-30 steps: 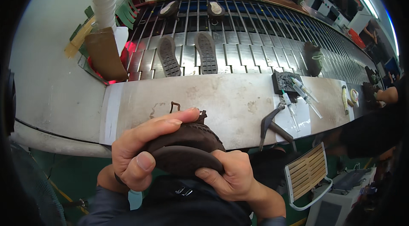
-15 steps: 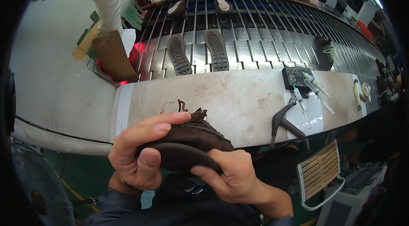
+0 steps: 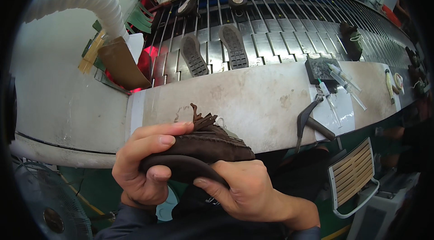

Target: The person assembles shoes by pressing outsoles onto shoe uppers by hand, tapping the bonded edges with a hammer, and placing the assembled shoes onto the conveyor belt.

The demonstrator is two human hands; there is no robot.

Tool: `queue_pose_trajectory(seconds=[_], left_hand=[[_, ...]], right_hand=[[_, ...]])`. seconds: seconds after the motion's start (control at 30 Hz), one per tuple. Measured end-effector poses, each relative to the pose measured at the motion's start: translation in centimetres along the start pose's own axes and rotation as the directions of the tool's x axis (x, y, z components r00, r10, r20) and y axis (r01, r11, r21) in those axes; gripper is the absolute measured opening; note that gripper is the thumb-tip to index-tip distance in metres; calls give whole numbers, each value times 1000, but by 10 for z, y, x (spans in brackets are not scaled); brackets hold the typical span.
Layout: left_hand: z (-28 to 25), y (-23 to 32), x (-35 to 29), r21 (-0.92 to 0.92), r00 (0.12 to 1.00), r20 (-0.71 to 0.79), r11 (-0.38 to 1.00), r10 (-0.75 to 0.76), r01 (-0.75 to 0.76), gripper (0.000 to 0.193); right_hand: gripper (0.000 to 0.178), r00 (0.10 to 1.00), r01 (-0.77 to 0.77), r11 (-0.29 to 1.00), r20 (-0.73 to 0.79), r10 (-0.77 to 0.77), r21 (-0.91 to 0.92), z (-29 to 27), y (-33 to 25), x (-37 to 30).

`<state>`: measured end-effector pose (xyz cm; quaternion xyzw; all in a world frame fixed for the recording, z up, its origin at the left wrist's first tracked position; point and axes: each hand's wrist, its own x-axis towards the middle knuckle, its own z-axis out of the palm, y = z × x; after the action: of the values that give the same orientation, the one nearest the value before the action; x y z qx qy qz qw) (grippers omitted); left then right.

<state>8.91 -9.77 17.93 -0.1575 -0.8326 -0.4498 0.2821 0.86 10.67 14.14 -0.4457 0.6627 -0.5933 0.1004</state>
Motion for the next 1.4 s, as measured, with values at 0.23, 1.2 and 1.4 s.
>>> queue_pose_trajectory(seconds=[0.23, 1.2, 1.4], left_hand=[[-3, 2, -8, -107, 993, -114, 994, -32, 19, 22], [-27, -15, -41, -124, 952, -254, 982, -171, 143, 27], [-29, -17, -46, -38, 951, -277, 991, -137, 132, 36]], right_hand=[[19, 999, 19, 1000, -36, -18, 11, 19, -1, 6], [19, 1000, 25, 1000, -6, -25, -1, 53, 2, 23], [29, 999, 42, 998, -11, -43, -52, 57, -1, 29]])
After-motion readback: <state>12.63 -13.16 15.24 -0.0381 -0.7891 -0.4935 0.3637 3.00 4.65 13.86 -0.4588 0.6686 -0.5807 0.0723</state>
